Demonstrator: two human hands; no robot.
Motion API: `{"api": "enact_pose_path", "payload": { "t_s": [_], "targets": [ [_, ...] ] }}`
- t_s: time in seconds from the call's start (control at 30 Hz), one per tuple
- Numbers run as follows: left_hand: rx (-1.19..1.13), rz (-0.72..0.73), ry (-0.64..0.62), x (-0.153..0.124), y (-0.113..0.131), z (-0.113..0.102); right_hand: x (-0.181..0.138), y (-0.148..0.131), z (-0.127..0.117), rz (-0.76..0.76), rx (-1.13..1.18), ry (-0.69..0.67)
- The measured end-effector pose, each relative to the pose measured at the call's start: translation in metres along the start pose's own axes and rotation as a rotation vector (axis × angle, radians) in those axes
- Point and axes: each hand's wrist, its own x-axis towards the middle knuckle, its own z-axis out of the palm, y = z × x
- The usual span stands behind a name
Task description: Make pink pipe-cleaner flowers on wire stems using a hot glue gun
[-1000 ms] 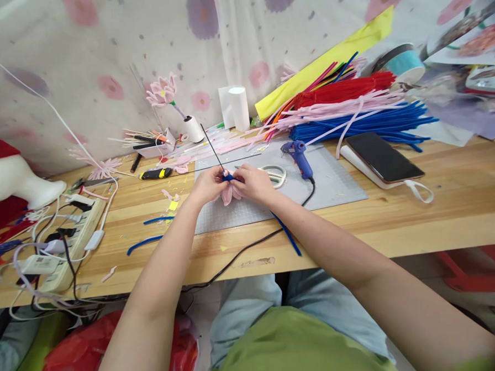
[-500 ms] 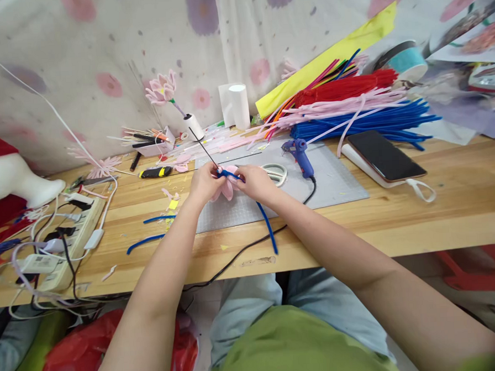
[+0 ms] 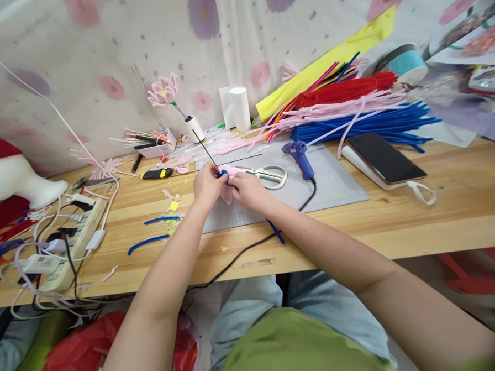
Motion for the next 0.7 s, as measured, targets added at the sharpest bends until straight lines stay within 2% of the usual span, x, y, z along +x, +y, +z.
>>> {"api": "enact_pose_path", "payload": {
  "t_s": [0.13, 0.3, 0.4, 0.47, 0.53, 0.6, 0.7],
  "targets": [
    [-0.069, 0.017, -0.076, 0.000, -0.001, 0.001, -0.002, 0.004, -0.001, 0.003, 0.002, -0.003],
    [-0.086, 0.024, -0.090, 0.002, -0.002, 0.006, -0.005, 0.004, -0.001, 0.029, -0.013, -0.018],
    [-0.170, 0.080, -0.242, 0.007, -0.004, 0.004, -0.007, 0.006, -0.002, 0.035, -0.003, -0.016],
    [-0.229, 0.133, -0.387, 0.012, -0.008, 0.000, -0.008, 0.006, -0.003, 0.038, 0.008, -0.012],
    [-0.231, 0.228, -0.479, 0.020, -0.012, -0.004, -0.008, 0.007, -0.004, 0.040, 0.018, -0.009],
    [-0.180, 0.349, -0.505, 0.028, -0.016, -0.007, -0.008, 0.007, -0.003, 0.037, 0.031, -0.005],
    [-0.104, 0.454, -0.462, 0.035, -0.020, -0.007, -0.008, 0.009, -0.001, 0.030, 0.070, 0.019]
  ]
}}
